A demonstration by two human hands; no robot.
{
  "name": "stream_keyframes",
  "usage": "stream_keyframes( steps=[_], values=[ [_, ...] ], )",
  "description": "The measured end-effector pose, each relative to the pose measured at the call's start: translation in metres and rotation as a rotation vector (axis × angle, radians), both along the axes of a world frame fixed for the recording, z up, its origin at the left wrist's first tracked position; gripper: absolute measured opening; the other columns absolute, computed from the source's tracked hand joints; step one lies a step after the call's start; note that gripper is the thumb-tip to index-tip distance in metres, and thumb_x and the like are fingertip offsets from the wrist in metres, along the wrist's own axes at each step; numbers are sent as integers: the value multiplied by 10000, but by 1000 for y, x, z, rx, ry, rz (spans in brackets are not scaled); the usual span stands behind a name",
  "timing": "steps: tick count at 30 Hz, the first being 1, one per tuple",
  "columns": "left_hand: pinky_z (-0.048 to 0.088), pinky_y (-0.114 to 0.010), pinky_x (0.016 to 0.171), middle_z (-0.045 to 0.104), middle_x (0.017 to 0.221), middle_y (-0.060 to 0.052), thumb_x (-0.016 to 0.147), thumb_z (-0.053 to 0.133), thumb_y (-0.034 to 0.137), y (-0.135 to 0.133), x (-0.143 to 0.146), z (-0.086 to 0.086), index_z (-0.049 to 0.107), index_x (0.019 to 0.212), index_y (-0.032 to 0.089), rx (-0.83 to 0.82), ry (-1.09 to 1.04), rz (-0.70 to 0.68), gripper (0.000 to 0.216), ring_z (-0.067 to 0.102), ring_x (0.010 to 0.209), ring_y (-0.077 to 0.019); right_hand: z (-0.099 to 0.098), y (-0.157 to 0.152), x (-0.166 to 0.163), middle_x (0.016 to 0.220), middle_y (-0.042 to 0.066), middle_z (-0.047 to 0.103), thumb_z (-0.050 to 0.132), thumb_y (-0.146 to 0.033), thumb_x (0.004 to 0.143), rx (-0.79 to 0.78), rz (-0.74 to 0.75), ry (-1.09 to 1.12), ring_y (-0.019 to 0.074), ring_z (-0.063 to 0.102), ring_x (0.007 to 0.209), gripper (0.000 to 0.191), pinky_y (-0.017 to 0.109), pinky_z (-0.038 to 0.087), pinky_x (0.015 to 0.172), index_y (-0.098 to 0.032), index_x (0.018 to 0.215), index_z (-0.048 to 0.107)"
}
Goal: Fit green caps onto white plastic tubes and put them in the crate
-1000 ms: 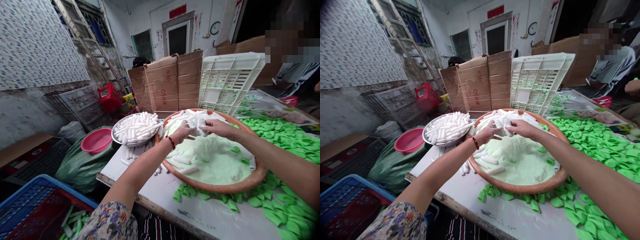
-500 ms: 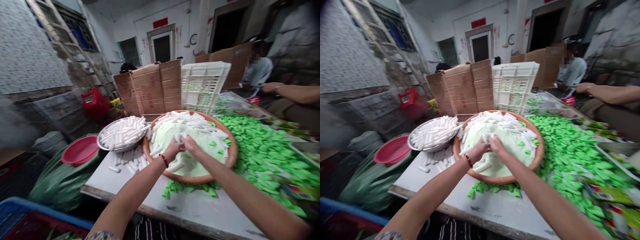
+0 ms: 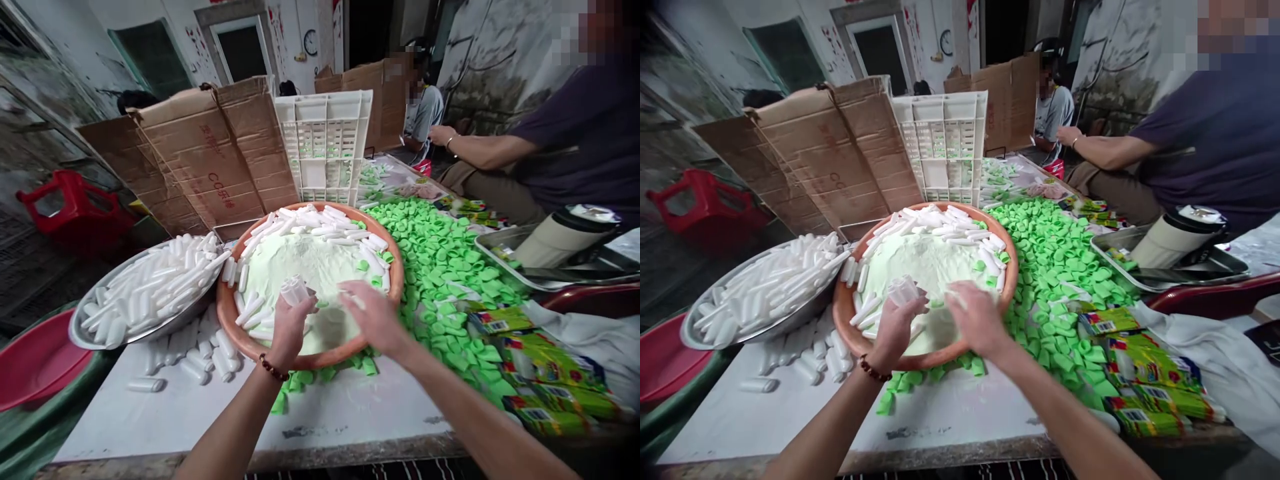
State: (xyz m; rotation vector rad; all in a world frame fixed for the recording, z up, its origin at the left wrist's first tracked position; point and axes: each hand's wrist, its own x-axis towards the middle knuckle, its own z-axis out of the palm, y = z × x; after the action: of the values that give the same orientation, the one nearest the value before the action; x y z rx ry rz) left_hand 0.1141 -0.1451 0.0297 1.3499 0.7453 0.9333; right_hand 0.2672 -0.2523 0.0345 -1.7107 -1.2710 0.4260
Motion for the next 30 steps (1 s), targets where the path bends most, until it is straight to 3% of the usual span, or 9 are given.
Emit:
stream_keyframes(
  steps=[3, 5, 8, 11, 15, 18, 20, 25, 30],
  values=[
    [490, -254, 688, 639, 870, -15, 726, 700, 229, -36, -6, 5, 639, 921, 167, -24, 55, 1, 213, 591, 792, -164, -17, -57, 68, 1081, 138, 660, 509, -296, 834, -177, -299, -463, 299, 574, 1045, 307, 454, 417, 947, -169, 1057, 680],
    [484, -264, 732, 641, 849, -14, 732, 710, 245, -71, -2, 4, 642, 889, 163, -67, 75, -85, 189, 587, 794, -163, -35, -84, 98, 978, 170, 659, 566, -272, 771, -382, -336, -692, 354, 574, 984, 249, 484, 438, 853, -146, 941, 697],
    [472, -266, 716, 634, 813, -9, 721, 709, 221, -125, 13, -9, 622, 867, 163, -165, 61, -250, 179, 566, 744, -155, -60, -99, 108, 911, 170, 654, 545, -258, 796, -457, -310, -773, 347, 574, 947, 168, 455, 439, 815, -143, 811, 667],
    [435, -247, 680, 598, 776, 10, 689, 666, 113, -155, 28, -29, 597, 822, 161, -180, 66, -324, 158, 519, 710, -136, -64, -94, 97, 888, 137, 658, 499, -276, 844, -411, -287, -764, 297, 596, 911, 177, 399, 439, 815, -154, 854, 626],
    [395, -234, 674, 560, 726, 31, 653, 602, 26, -158, 28, -52, 579, 748, 157, -66, 179, -293, 163, 476, 697, -124, -40, -98, 81, 731, 46, 642, 527, -334, 823, -376, -226, -573, 226, 613, 699, 158, 315, 444, 650, -190, 876, 563],
    [386, -234, 663, 568, 730, 29, 660, 603, 38, -155, 22, -59, 590, 762, 158, -5, 253, -282, 159, 472, 696, -130, -16, -115, 64, 746, 7, 660, 493, -393, 864, -352, 49, -283, 192, 624, 705, 190, 279, 453, 649, -221, 880, 574],
    [385, -236, 662, 573, 736, 26, 658, 598, 39, -156, 21, -61, 590, 763, 160, 38, 270, -270, 161, 475, 699, -135, -4, -126, 49, 797, 13, 686, 440, -414, 905, -353, 169, -209, 193, 636, 749, 252, 285, 463, 686, -231, 903, 612],
    [392, -246, 663, 583, 727, 21, 656, 559, 24, -158, 25, -66, 575, 741, 171, 122, 289, -252, 171, 487, 696, -146, 9, -133, 27, 861, 37, 707, 453, -398, 904, -400, 182, -238, 213, 640, 791, 257, 314, 462, 717, -229, 893, 646],
    [417, -262, 702, 650, 784, -4, 681, 518, 5, -159, 24, -71, 624, 777, 176, 184, 270, -294, 223, 545, 736, -166, 1, -126, 32, 786, 41, 689, 454, -378, 911, -413, 278, -345, 207, 623, 740, 255, 318, 455, 699, -230, 818, 640]
  ],
)
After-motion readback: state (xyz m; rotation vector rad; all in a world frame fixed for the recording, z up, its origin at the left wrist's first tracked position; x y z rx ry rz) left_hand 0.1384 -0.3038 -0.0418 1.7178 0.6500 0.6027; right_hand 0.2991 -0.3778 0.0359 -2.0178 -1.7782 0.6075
